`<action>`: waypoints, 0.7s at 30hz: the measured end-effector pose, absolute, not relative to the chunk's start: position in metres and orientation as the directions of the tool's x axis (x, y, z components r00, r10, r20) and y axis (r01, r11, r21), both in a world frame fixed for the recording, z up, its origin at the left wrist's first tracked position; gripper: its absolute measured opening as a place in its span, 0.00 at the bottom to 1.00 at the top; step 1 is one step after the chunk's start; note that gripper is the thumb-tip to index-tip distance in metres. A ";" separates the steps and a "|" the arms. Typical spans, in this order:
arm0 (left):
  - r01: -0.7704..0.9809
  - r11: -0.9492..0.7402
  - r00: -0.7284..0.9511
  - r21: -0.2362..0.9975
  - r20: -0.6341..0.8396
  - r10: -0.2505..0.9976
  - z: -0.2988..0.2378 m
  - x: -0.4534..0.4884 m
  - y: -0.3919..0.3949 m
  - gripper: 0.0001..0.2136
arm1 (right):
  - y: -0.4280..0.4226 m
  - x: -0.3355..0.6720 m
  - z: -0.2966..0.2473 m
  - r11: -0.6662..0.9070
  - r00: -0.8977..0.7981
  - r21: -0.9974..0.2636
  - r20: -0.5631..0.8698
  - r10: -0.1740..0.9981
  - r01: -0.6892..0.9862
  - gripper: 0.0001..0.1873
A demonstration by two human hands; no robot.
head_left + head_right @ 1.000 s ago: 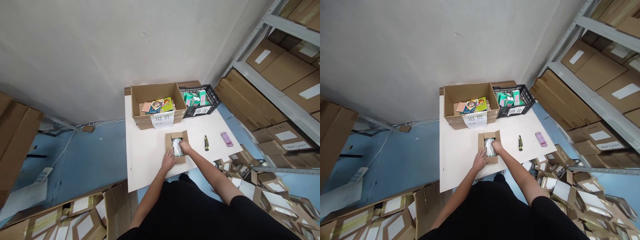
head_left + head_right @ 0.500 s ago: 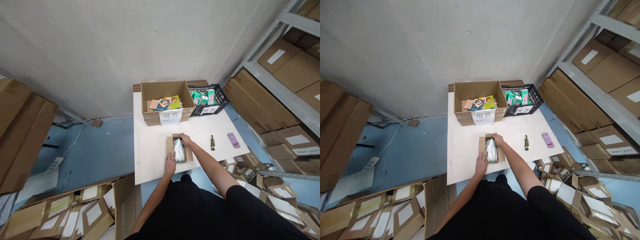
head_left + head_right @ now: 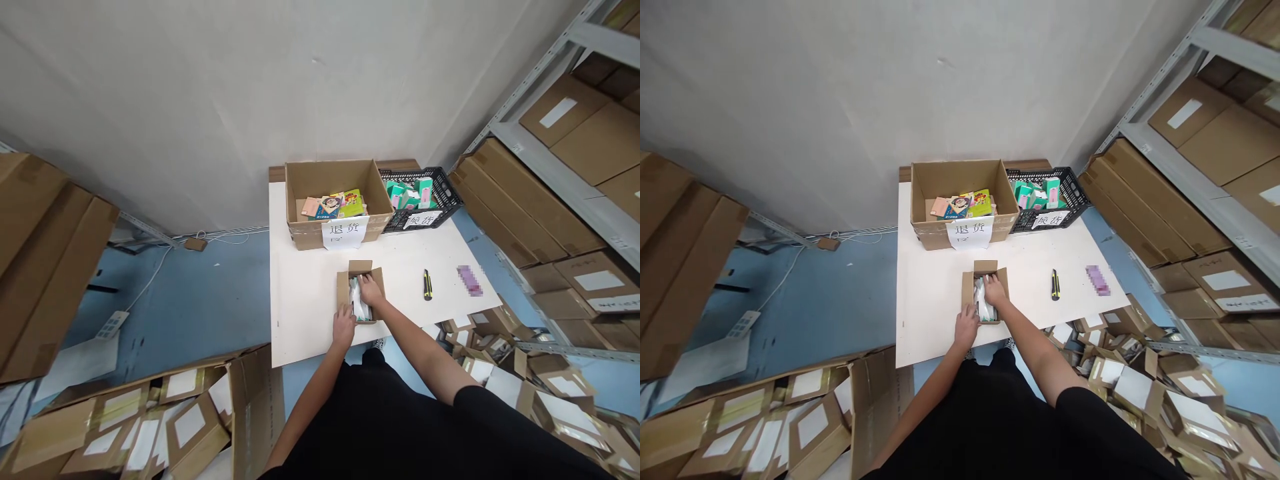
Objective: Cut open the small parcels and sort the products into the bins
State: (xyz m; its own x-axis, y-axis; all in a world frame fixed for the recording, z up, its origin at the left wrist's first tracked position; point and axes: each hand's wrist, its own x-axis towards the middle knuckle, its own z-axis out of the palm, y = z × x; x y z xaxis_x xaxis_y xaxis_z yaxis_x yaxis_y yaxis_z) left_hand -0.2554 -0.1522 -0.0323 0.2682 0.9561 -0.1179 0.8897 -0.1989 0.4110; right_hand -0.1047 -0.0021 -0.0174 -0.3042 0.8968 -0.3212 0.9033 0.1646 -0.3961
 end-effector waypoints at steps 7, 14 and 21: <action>0.898 -0.217 0.277 0.382 -0.109 0.955 -0.032 -0.257 -0.150 0.08 | -0.001 -0.094 0.005 0.106 -0.216 -0.511 -0.161 0.963 0.853 0.34; 0.892 -0.221 0.291 0.394 -0.127 0.948 -0.030 -0.262 -0.147 0.07 | -0.008 -0.072 0.027 0.089 -0.222 -0.455 -0.246 0.943 0.886 0.35; 0.892 -0.228 0.295 0.390 -0.122 0.948 -0.027 -0.263 -0.145 0.07 | 0.029 -0.081 0.054 0.137 -0.250 -0.253 -0.497 0.831 0.958 0.40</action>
